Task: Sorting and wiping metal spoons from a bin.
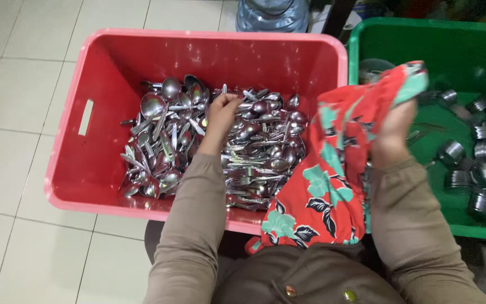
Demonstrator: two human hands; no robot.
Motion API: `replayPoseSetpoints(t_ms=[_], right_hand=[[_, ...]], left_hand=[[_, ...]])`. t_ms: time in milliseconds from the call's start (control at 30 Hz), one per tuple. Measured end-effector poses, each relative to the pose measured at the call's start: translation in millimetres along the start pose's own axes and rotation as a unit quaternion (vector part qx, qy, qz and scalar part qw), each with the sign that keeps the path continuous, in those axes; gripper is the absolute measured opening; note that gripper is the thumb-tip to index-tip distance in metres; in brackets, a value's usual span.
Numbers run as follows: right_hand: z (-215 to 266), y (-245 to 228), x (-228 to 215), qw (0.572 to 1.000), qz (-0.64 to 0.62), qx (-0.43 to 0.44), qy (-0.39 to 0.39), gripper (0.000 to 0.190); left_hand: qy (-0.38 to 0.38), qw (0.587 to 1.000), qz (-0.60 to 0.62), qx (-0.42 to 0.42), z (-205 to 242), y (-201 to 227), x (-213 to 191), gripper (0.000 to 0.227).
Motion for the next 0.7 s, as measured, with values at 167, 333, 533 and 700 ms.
replayPoseSetpoints(t_ms=[167, 333, 533, 700], right_hand=[[-26.5, 3.4, -20.1, 0.963, 0.245, -0.096, -0.053, 0.016], [28.4, -43.1, 7.3, 0.808, 0.56, -0.074, -0.167, 0.044], [117.7, -168.4, 74.9, 0.748, 0.424, -0.487, -0.152, 0.025], [155.0, -73.1, 208.0, 0.738, 0.418, -0.25, -0.466, 0.028]], left_hand=[[-0.139, 0.965, -0.153, -0.162, 82.6, 61.7, -7.2, 0.008], [-0.302, 0.862, -0.341, -0.222, 111.2, 36.4, 22.4, 0.026], [-0.323, 0.861, -0.384, -0.082, 106.9, 46.3, 50.0, 0.028], [-0.328, 0.783, -0.527, 0.05, 99.7, -51.6, 101.1, 0.03]])
Point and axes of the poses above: each hand's wrist, its own z-axis away from the middle knuckle, its own x-axis out of the palm, y = z × x, the point moved 7 cm from there along -z, towards the middle knuckle, and after that the axes turned 4 degrees about -z, right-handed, at the moved point
